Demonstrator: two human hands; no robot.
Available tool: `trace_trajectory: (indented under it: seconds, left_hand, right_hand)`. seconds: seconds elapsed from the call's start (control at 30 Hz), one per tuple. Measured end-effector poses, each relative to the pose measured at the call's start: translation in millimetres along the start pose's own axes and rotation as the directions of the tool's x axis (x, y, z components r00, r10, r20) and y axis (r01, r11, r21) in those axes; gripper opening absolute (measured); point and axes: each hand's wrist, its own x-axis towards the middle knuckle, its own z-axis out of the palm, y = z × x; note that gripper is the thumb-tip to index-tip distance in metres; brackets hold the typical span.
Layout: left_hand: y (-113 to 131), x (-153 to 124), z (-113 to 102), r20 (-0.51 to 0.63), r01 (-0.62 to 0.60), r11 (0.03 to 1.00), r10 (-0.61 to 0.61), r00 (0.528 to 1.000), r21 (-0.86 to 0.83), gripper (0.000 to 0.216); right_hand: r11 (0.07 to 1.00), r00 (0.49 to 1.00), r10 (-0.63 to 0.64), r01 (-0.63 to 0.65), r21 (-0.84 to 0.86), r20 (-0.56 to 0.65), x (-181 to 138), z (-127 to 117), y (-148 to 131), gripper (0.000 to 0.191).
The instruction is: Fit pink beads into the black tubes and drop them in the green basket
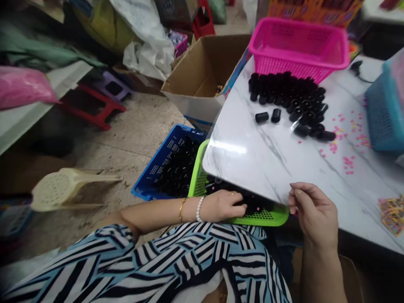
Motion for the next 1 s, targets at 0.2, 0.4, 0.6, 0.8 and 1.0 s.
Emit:
trace_trajectory:
  seconds: [0.2, 0.4, 0.6, 0.8, 1.0]
  left_hand:
    - [-8.7, -11.2, -5.0, 0.047, -0.039, 0.994, 0.034, 0.998, 0.102, 0.024]
    - [-69.1, 77.9, -73.6, -0.261, 0.228, 0.972, -0.235, 0.936, -0.058, 0.052]
    - [-167.5, 168.4, -104.3, -0.271, 0.573, 0.818, -0.542, 0.796, 0.044, 0.049]
    - [-104.5, 141.1, -88.4, -0.042, 0.455, 0.886, -0.453, 0.890, 0.086, 0.058]
    - [-56.9, 138.5, -87.9, 0.189, 0.357, 0.933, -0.360, 0.914, 0.052, 0.037]
  right_hand:
    - [0.976, 0.972, -0.216, 0.212, -0.048, -0.095, 59.6, -20.6, -20.5, 0.029]
    - [0.974, 0.994, -0.107, 0.105, -0.199, 0.000, 99.5, -15.9, -11.9, 0.033]
    - [0.972, 0.988, -0.018, 0.052, -0.227, 0.152, 78.3, 7.0, -4.0, 0.031]
    - [0.987, 0.994, 0.044, -0.028, -0.157, 0.102, 55.5, -3.0, 1.9, 0.027]
    - [0.996, 0.986, 0.085, -0.081, -0.034, 0.145, 47.1, 26.3, 0.0, 0.029]
